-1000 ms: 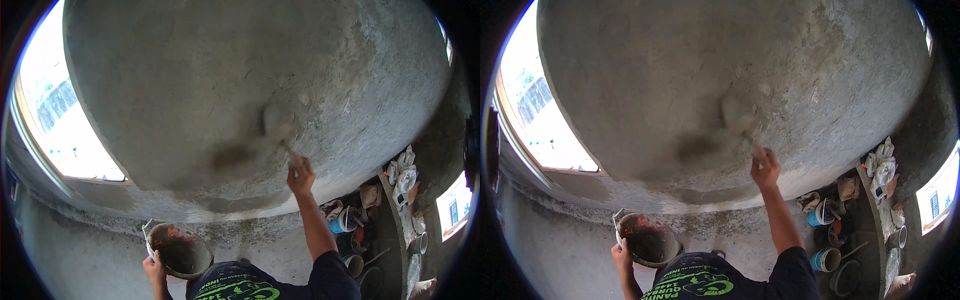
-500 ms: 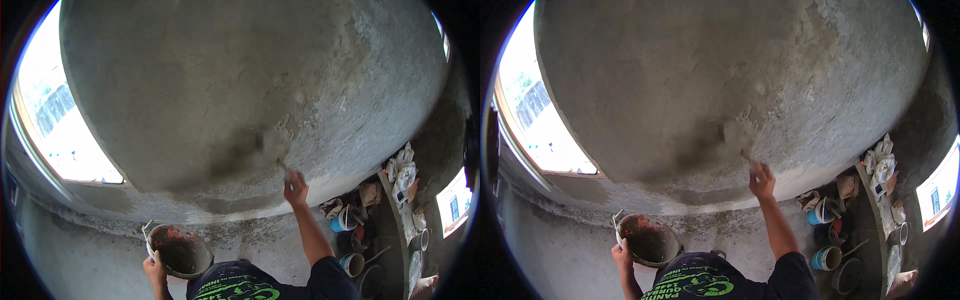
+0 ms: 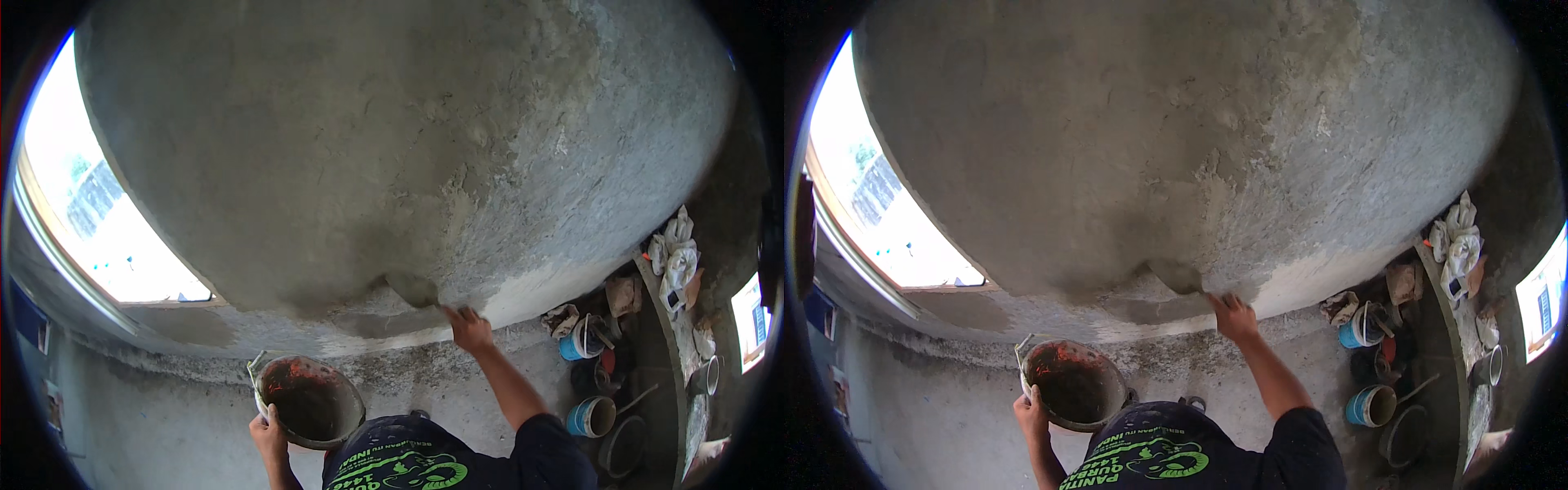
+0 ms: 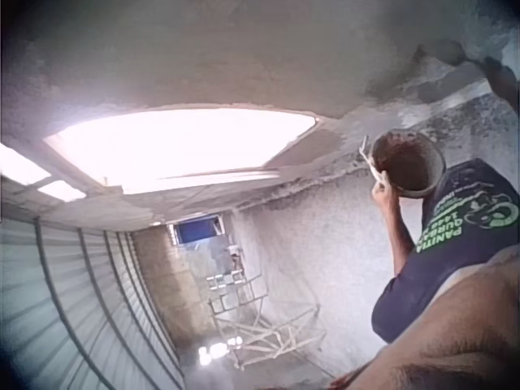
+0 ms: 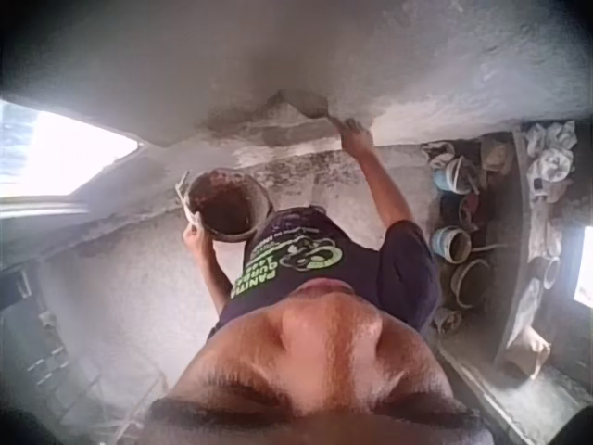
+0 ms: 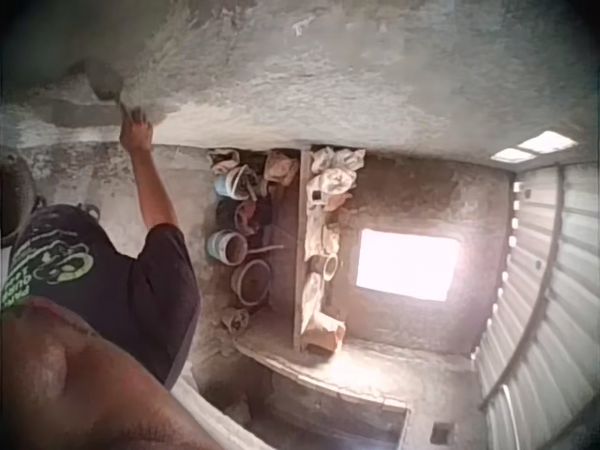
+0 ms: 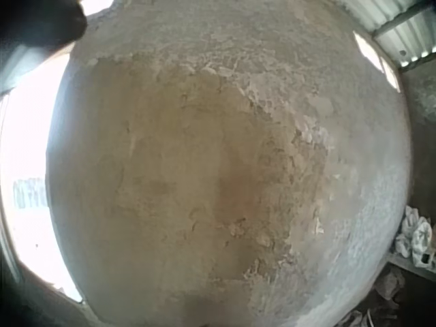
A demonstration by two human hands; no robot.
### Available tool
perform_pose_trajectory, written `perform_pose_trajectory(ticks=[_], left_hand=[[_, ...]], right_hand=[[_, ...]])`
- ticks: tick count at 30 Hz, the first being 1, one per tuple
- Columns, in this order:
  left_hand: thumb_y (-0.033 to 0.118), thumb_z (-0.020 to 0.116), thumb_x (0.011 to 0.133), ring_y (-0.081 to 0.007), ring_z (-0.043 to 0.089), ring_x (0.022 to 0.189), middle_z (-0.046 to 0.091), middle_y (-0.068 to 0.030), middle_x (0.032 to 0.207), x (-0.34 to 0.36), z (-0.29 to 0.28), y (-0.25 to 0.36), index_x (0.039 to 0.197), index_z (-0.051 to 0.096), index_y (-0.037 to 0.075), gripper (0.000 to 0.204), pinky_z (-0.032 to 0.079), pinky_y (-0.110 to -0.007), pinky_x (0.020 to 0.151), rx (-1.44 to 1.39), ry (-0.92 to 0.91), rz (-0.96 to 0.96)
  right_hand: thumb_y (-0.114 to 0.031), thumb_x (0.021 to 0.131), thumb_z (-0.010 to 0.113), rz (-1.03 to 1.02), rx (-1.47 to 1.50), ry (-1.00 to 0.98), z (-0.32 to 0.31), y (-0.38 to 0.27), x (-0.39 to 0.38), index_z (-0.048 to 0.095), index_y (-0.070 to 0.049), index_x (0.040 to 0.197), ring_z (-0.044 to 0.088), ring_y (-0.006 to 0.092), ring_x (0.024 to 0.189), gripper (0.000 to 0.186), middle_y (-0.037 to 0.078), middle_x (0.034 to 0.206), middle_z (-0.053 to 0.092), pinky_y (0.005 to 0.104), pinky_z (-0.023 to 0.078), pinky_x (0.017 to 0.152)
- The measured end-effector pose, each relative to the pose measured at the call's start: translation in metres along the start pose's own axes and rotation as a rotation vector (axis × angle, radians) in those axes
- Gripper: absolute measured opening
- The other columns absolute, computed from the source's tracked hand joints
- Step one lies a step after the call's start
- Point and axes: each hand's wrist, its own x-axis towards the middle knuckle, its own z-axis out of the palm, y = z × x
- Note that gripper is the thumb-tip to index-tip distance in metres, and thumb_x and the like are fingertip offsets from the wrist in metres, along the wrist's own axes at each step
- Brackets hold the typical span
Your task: The person plasters a wall by repeatedly scooping mortar from a handheld bucket with a trowel and spreading and smoothing it across the wall surface.
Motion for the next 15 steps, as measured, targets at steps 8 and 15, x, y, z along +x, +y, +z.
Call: perform_pose_trajectory(ticks=[8, 15], left_hand=[[0.022, 0.074, 0.094, -0.0061, 0.044, 0.059, 0.050, 0.0064, 0.064, -0.019, 0.016, 0.011, 0.070, 0.059, -0.002, 0.037, 0.037, -0.031, 0.052, 0.195, 0.037, 0.015], [0.022, 0.072, 0.090, -0.0087, 0.046, 0.058, 0.049, -0.0033, 0.056, -0.042, 0.046, 0.034, 0.076, 0.062, -0.007, 0.034, 0.040, -0.037, 0.053, 0.358, -0.040, 0.176]], right_hand=[[-0.026, 0.080, 0.081, 0.458, 0.583, -0.065, 0.062, -0.014, -0.154, 0.059, -0.004, 0.137, 0.071, 0.0403, 0.101, 0.065, 0.025, 0.113, 0.071, 0.0502, 0.058, 0.081], [-0.043, 0.081, 0.083, 0.190, 0.685, -0.725, -0.007, -0.006, -0.126, 0.059, -0.002, 0.137, 0.060, 0.0399, 0.125, 0.073, 0.024, 0.135, 0.063, 0.0449, 0.049, 0.105]])
